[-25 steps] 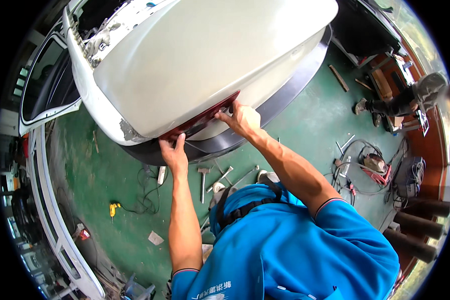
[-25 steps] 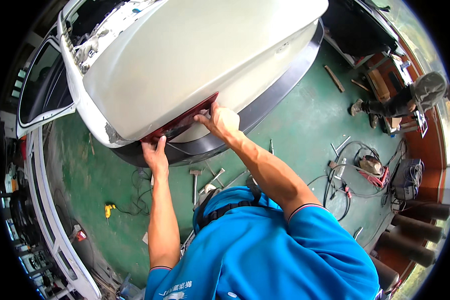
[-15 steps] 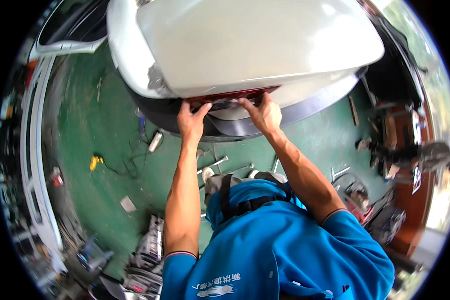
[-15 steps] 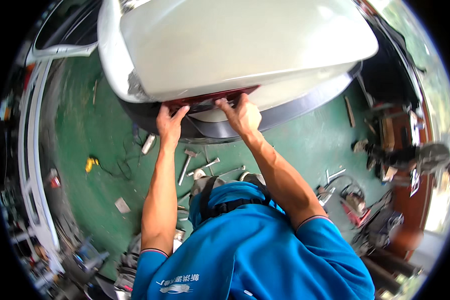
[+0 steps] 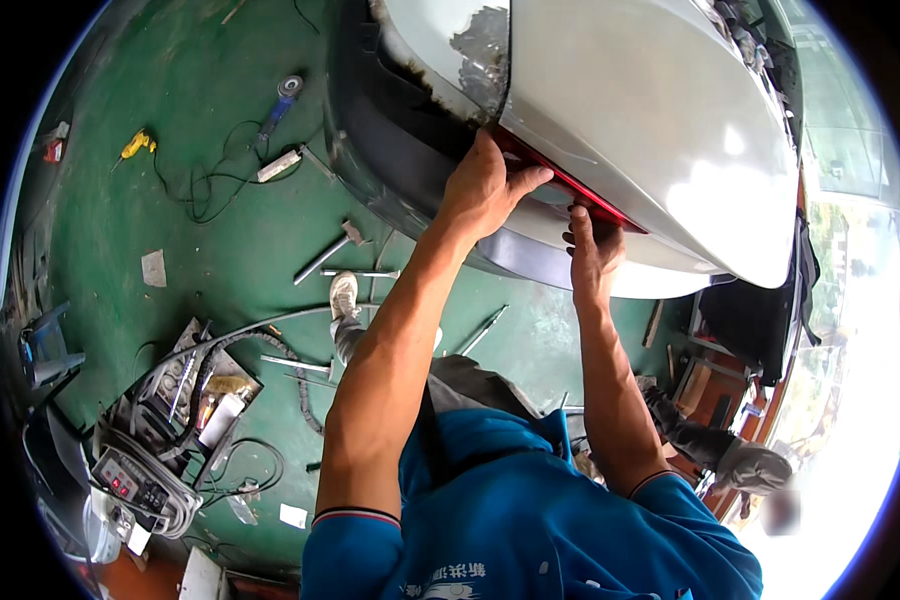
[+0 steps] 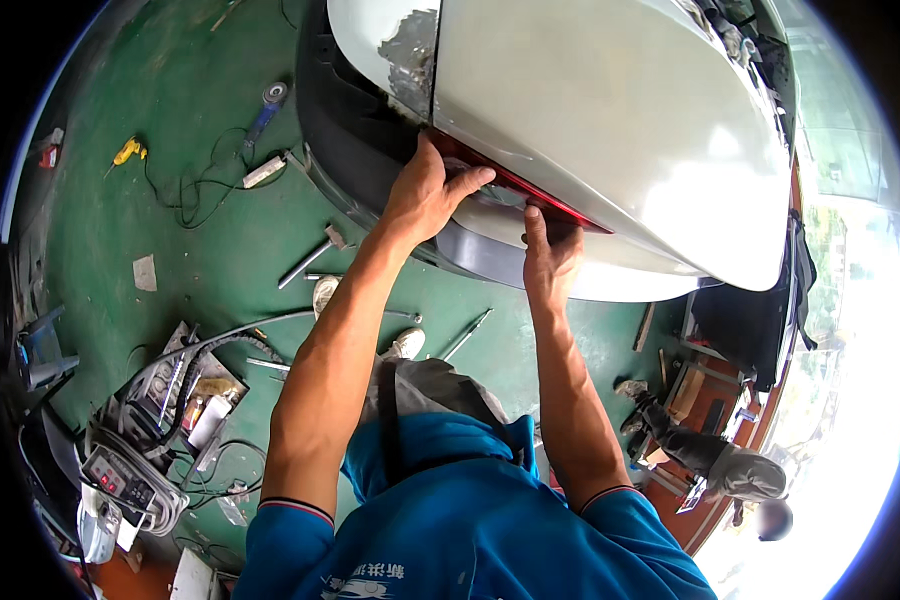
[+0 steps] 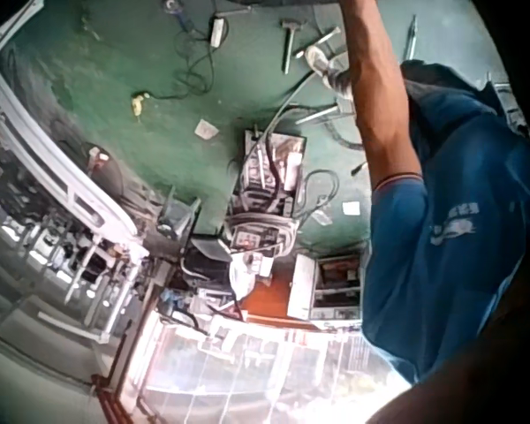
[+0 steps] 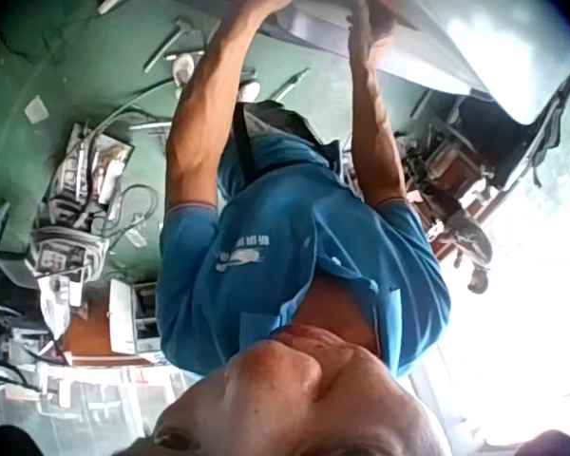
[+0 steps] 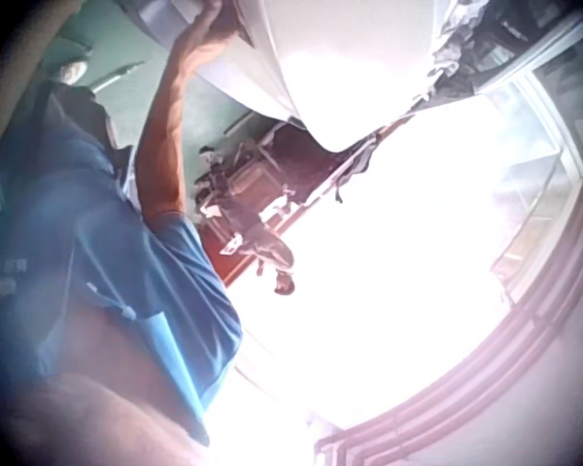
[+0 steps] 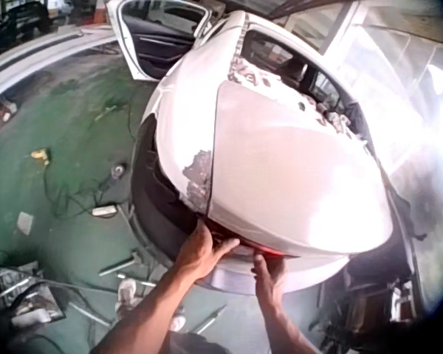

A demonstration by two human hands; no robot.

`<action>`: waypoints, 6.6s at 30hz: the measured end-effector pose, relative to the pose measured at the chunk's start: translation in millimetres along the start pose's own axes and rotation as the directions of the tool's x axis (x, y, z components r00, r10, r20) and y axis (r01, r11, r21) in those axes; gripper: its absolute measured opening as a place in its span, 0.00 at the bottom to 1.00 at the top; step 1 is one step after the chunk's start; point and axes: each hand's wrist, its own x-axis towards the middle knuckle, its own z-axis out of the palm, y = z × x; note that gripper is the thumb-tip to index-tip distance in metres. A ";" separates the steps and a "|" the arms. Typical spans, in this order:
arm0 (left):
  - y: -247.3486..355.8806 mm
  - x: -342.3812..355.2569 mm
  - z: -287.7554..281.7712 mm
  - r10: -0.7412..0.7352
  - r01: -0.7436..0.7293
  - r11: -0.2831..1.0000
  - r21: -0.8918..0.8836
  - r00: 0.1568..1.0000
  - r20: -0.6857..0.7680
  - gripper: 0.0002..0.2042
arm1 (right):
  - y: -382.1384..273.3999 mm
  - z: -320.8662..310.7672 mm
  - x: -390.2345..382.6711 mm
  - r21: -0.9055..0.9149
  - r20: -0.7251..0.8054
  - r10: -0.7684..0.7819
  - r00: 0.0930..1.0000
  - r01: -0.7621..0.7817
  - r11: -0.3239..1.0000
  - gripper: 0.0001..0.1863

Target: The person uses a hammer to shape the metal of a car trunk lid, then fits a taillight assembly to check alignment. They use a pneumatic tool to work on the interior metal structure and a wrench to tighten bolts, performing bodywork on the vehicle's rear.

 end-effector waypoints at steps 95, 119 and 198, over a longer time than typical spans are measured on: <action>-53.8 24.1 48.6 0.474 -0.474 0.880 -0.003 0.880 0.009 0.29 | 50.8 -3.1 16.2 -0.157 -0.325 -0.191 0.926 0.147 0.977 0.29; 29.7 -32.6 90.4 0.057 -0.036 0.986 0.163 0.991 -0.124 0.19 | 13.4 -27.2 -22.6 -0.048 -0.081 0.168 0.983 -0.172 0.984 0.32; 33.5 -32.8 65.5 0.035 -0.060 0.968 0.244 0.994 0.107 0.25 | -58.5 16.2 -71.0 0.114 -0.110 0.105 0.988 -0.092 0.989 0.41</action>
